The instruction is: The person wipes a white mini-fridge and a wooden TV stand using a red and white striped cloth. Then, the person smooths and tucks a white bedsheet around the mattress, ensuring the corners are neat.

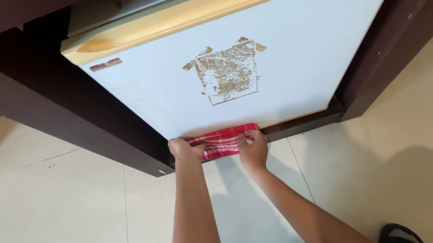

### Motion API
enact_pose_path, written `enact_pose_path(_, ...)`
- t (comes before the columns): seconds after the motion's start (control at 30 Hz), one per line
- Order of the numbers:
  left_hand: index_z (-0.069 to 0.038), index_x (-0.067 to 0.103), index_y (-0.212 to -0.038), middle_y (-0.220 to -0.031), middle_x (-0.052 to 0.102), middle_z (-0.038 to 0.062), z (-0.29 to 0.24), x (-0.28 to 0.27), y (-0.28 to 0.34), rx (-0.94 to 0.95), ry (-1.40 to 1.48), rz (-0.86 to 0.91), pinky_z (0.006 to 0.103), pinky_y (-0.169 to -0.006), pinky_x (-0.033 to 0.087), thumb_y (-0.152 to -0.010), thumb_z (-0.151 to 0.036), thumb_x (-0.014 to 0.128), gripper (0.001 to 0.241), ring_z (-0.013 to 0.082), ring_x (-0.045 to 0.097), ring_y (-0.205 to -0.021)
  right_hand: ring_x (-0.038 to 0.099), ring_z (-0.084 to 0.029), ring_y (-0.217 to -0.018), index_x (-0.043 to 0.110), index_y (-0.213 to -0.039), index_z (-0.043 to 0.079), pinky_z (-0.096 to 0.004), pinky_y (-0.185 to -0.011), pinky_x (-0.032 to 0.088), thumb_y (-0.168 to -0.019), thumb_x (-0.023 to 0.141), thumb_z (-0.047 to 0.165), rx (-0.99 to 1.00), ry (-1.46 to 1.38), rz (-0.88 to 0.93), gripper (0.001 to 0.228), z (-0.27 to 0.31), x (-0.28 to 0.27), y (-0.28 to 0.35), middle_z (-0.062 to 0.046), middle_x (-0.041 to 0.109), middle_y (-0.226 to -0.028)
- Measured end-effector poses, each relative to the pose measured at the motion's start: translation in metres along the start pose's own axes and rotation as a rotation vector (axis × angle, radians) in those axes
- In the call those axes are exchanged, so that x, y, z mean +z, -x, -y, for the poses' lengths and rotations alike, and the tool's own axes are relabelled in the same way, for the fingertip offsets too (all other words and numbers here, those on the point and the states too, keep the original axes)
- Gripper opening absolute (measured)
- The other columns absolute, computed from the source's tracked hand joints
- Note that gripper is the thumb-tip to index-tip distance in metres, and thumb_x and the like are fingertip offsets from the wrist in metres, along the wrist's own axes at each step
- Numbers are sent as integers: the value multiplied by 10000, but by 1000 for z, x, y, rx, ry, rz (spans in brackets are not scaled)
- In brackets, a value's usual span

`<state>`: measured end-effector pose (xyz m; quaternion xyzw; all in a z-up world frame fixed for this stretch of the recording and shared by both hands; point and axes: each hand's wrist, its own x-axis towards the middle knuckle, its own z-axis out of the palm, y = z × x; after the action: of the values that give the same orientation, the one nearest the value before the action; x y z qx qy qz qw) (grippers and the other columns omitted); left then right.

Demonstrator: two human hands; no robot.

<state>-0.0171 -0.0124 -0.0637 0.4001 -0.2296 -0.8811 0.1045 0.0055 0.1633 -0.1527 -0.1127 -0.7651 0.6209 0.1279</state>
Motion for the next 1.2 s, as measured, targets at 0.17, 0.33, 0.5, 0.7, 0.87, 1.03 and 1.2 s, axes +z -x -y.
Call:
enact_pose_path(0.17,-66,353,-1555,-1610,373,194,3,9,26,-21,27,-43,762,-1173,177,-1017,-359,235,623,460,332,-1488,681,-213,-899,564,-1176,-12,-363,-808,653,-967,682,165,466,-495,113,298,-16,-8,-30,-169,659,-1077)
enact_pose_path(0.33,-69,355,-1544,-1575,393,199,17,9,17,-104,-12,-91,767,-1119,296,-1032,-295,269,567,475,395,-1416,679,-181,-803,599,-1201,2,-352,-764,657,-967,691,193,569,-559,237,315,-15,-27,-37,-122,680,-947)
enact_pose_path(0.5,-5,528,-1393,-1378,635,193,27,-9,-6,-18,-281,-338,613,-939,554,-986,-181,368,471,390,675,-1187,698,-168,-732,576,-1161,33,-337,-596,590,-995,690,281,351,-322,179,319,5,-30,-23,-103,703,-897)
enact_pose_path(0.7,33,601,-1289,-1340,637,210,17,-16,15,-12,-663,-666,461,-886,589,-976,-203,526,400,339,653,-1170,696,-215,-651,577,-1150,78,-386,-499,541,-984,610,337,639,-257,323,309,30,-19,5,-103,710,-885)
enact_pose_path(0.87,52,627,-1241,-1319,639,224,14,-23,38,-7,-784,-794,399,-857,604,-978,-224,583,384,323,646,-1150,730,-262,-742,534,-1192,50,-432,-630,628,-1009,601,315,779,-355,427,329,-3,-6,1,-166,689,-959)
enact_pose_path(1.03,51,587,-1254,-1307,648,245,40,-31,21,23,-490,-625,453,-846,587,-1009,-270,495,414,361,659,-1106,750,-284,-892,529,-1210,23,-429,-797,676,-1031,577,246,779,-536,309,289,-48,-6,-12,-198,688,-1067)
enact_pose_path(1.2,50,526,-1274,-1289,661,276,84,-33,-15,72,-59,-364,533,-830,562,-1056,-338,362,475,418,680,-1041,756,-279,-932,483,-1195,1,-384,-816,652,-1039,571,203,647,-624,-11,270,-30,-17,-21,-166,667,-1080)
